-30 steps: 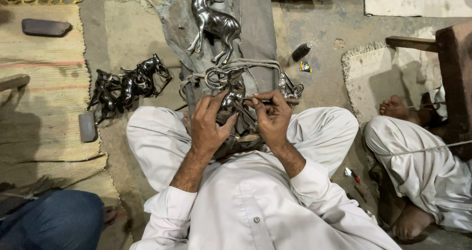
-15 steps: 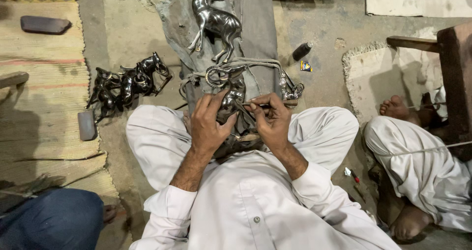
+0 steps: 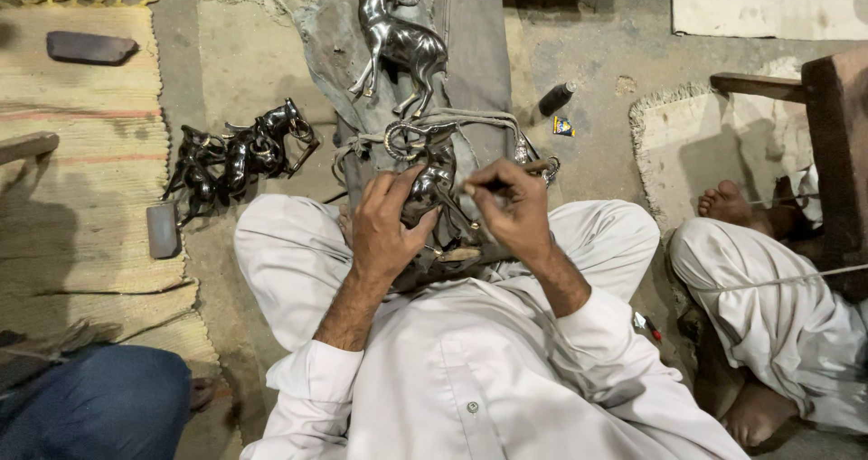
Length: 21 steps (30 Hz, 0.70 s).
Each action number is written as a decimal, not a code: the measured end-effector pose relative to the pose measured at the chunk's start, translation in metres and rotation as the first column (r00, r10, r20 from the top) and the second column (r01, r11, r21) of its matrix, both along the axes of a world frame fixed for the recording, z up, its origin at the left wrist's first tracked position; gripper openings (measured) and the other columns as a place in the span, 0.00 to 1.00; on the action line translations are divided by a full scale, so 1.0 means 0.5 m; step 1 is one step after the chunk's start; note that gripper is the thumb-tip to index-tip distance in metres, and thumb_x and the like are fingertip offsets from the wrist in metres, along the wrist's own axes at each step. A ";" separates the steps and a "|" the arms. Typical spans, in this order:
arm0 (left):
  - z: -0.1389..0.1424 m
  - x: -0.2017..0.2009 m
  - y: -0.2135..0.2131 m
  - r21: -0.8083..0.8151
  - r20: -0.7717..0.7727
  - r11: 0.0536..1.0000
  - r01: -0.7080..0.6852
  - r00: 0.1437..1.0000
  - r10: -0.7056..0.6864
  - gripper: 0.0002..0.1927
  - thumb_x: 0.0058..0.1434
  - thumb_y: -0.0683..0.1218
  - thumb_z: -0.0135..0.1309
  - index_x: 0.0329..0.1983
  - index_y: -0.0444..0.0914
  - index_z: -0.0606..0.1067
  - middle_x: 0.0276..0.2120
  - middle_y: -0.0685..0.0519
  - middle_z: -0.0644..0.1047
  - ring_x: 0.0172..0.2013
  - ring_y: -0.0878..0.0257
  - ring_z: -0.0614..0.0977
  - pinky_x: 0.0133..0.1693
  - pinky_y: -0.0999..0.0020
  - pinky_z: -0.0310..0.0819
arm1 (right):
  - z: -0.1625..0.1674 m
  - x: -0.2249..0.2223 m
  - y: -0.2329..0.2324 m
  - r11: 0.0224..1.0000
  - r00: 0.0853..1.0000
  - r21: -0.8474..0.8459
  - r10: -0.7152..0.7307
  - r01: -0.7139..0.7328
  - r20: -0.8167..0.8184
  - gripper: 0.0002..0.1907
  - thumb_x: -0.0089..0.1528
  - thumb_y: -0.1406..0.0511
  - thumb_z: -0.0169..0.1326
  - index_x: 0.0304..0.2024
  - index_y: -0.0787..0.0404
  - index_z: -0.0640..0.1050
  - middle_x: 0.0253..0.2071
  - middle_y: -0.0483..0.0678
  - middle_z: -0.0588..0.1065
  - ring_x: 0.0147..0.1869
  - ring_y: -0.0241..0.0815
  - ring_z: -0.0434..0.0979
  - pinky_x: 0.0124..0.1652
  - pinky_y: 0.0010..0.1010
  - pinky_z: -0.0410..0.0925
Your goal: The person sits cross-legged on the floor and uses a small hand tool to engrave and finish details on silver-colored metal animal figurines, holding each figure steady with one hand while working the tool with the other, and sets finished pieces on the cloth-covered form beside them.
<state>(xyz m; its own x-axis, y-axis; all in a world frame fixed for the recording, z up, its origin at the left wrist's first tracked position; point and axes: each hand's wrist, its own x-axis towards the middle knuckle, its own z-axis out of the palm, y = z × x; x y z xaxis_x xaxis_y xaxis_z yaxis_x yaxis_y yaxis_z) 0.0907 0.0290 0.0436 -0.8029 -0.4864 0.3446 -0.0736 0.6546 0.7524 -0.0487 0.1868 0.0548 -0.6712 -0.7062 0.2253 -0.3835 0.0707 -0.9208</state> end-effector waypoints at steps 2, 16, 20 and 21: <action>0.000 0.001 0.000 -0.001 0.001 1.000 -0.001 1.000 0.001 0.33 0.50 0.43 0.70 0.60 0.37 0.74 0.45 0.45 0.76 0.48 0.46 0.78 0.49 0.55 0.74 | 0.000 -0.001 -0.016 0.995 0.998 -0.073 -0.070 0.069 -0.005 0.05 0.66 0.77 0.55 0.44 0.70 0.79 0.41 0.49 0.80 0.46 0.33 0.81 0.47 0.22 0.75; -0.001 0.002 0.003 0.017 0.011 1.000 -0.005 1.000 0.005 0.32 0.50 0.43 0.69 0.60 0.38 0.75 0.42 0.46 0.75 0.46 0.47 0.78 0.47 0.54 0.75 | 0.019 -0.019 -0.063 0.991 0.992 -0.055 -0.122 0.121 -0.010 0.05 0.66 0.78 0.54 0.43 0.70 0.79 0.41 0.49 0.81 0.44 0.30 0.82 0.40 0.19 0.75; -0.002 -0.001 0.004 0.009 0.013 1.000 -0.005 1.000 0.004 0.32 0.50 0.44 0.70 0.60 0.37 0.75 0.42 0.46 0.75 0.46 0.47 0.78 0.47 0.54 0.74 | 0.016 -0.003 -0.055 0.986 0.986 -0.049 -0.162 0.160 -0.049 0.05 0.65 0.78 0.55 0.42 0.70 0.79 0.40 0.50 0.82 0.43 0.30 0.81 0.40 0.20 0.75; -0.001 -0.001 0.005 0.005 0.003 1.000 -0.008 1.000 0.008 0.32 0.50 0.44 0.70 0.59 0.37 0.74 0.42 0.46 0.75 0.46 0.47 0.78 0.47 0.54 0.74 | 0.012 0.003 -0.054 0.983 0.984 -0.058 -0.176 0.174 -0.034 0.05 0.65 0.78 0.55 0.42 0.70 0.79 0.40 0.50 0.82 0.44 0.30 0.82 0.40 0.20 0.75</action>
<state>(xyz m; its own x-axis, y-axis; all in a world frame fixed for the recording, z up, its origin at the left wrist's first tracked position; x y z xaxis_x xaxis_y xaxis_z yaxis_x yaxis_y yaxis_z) 0.0904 0.0313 0.0429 -0.8003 -0.4944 0.3393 -0.0810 0.6499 0.7557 -0.0472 0.1598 0.0610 -0.7733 -0.5646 0.2886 -0.4050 0.0896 -0.9099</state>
